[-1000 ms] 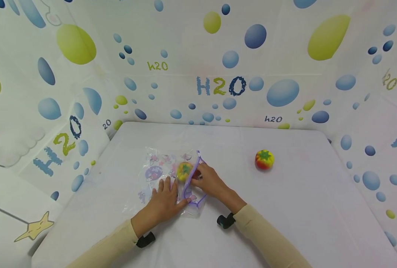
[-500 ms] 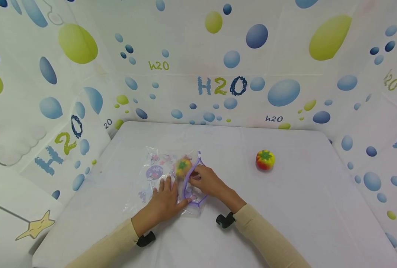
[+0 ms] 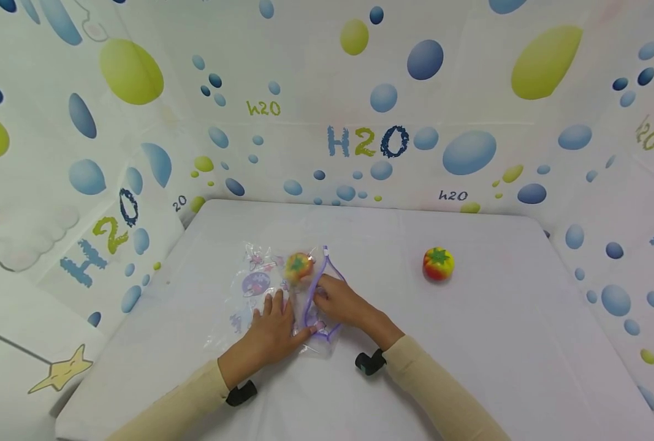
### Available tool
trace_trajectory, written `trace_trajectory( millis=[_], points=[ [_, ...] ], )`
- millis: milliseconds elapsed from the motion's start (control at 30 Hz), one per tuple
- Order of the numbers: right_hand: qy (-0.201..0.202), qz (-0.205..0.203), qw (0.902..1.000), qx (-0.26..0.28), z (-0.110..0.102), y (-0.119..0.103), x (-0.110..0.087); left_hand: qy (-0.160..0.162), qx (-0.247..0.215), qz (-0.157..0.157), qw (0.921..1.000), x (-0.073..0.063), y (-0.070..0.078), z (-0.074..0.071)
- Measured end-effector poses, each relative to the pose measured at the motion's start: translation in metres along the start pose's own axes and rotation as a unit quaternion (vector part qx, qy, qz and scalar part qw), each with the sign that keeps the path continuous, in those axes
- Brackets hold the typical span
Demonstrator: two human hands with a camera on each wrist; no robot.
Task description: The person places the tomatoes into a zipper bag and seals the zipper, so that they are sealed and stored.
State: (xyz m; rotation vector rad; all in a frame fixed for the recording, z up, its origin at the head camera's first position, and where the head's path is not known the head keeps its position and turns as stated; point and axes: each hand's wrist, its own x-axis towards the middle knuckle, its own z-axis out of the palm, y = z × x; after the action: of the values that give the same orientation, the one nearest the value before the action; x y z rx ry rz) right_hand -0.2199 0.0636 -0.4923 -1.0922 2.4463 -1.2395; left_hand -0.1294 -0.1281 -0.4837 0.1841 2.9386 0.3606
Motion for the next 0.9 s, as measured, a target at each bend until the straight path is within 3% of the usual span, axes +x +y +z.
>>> trace_trajectory(
  millis=[367, 900],
  points=[
    [0.047, 0.036, 0.9982, -0.006, 0.0032, -0.0009, 0.0012, -0.002, 0.001, 0.001, 1.0, -0.0002, 0.0021, -0.0005],
    [0.012, 0.015, 0.9997, -0.016, -0.0029, 0.0007, 0.0036, 0.002, -0.001, -0.002, 1.0, -0.0011, 0.0022, -0.0012]
  ],
)
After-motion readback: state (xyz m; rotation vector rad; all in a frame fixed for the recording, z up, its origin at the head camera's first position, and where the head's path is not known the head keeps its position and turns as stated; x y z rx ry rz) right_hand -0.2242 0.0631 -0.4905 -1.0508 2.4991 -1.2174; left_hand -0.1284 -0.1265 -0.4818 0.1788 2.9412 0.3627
